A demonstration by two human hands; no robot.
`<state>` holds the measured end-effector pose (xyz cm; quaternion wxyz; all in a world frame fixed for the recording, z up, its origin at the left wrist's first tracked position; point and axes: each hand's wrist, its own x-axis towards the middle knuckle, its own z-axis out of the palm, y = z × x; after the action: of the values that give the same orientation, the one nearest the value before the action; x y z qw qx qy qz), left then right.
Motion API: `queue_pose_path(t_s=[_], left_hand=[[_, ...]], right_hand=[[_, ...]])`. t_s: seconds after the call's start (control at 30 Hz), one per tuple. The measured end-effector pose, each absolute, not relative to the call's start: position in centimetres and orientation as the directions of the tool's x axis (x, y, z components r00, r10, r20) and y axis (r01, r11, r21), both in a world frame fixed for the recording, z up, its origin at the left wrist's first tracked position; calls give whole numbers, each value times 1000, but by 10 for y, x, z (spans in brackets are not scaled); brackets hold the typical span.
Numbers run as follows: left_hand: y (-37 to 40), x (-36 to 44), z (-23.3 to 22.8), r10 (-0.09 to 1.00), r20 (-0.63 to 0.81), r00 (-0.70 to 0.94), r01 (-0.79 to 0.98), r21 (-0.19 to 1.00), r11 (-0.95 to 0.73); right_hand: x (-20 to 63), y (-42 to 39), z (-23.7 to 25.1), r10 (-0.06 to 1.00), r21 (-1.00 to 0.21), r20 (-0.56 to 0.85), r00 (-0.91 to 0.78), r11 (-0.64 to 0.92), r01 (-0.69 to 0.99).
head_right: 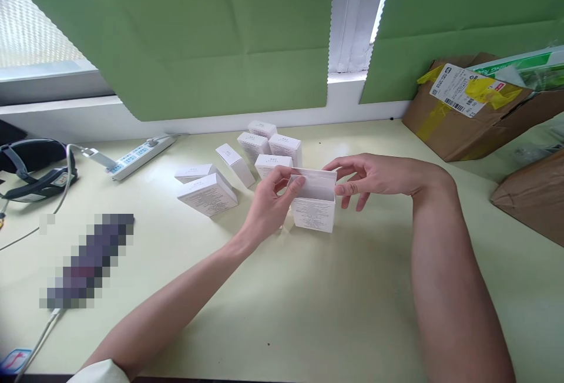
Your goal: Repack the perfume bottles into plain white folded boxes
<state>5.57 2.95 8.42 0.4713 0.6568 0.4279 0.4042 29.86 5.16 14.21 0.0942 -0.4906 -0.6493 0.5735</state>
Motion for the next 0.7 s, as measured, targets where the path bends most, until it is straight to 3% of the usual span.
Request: queue_pose_path(t_s=[0.2, 0.37, 0.53, 0.7], left_hand=[[33, 47, 95, 839, 139, 526, 153, 955, -254], [38, 33, 108, 794, 100, 599, 359, 853, -378], [48, 20, 119, 793, 211, 572, 416, 758, -502], [51, 3, 139, 825, 204, 528, 520, 689, -504]], right_hand=[[298, 48, 149, 789, -765, -413, -455, -30, 643], [300, 46, 154, 840, -672, -349, -416, 85, 736], [309, 49, 147, 942, -591, -259, -212, 19, 807], [321, 58, 135, 975, -638, -209, -82, -72, 767]])
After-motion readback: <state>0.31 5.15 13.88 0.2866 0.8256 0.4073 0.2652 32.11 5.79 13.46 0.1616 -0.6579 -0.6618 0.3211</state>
